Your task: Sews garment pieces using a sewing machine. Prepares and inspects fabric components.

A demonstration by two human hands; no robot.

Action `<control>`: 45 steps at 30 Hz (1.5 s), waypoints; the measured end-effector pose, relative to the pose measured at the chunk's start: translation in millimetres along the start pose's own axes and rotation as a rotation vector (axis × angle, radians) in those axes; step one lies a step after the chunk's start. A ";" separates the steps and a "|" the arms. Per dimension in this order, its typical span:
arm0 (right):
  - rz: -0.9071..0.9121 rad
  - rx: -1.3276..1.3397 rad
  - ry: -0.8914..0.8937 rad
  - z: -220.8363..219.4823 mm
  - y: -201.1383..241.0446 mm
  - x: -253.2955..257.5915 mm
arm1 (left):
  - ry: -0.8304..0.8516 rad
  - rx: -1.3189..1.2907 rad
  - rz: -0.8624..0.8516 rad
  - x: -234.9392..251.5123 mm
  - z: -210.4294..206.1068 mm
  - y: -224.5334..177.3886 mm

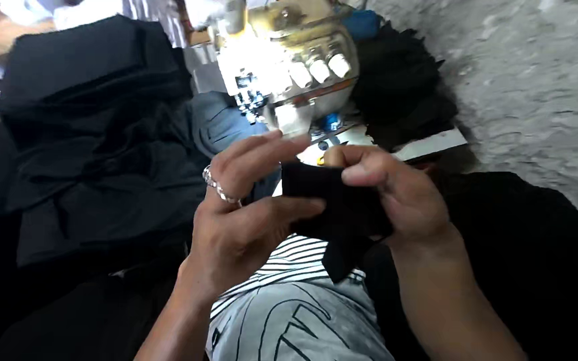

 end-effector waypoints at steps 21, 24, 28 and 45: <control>0.057 -0.312 -0.389 2.2 -101.8 1.5 | -0.514 0.463 0.819 -174.9 147.3 113.9; 0.077 -0.371 -0.415 18.9 -91.3 -10.1 | -0.563 0.612 0.893 -201.3 172.9 130.2; -0.083 -0.466 -0.144 13.2 -107.0 -15.8 | -0.355 0.513 0.782 -170.7 145.6 108.1; 0.264 -0.079 -0.243 -26.8 -91.8 9.1 | -0.267 -0.678 0.747 -137.5 5.7 70.2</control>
Point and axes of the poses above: each hand's wrist, its own x-axis towards the middle knuckle, its own z-axis out of the back of the hand, y = z × x, the point moved 9 cm from there along x, towards the middle knuckle, and after that the axes turned 4 degrees about x, right-handed, at the moved point
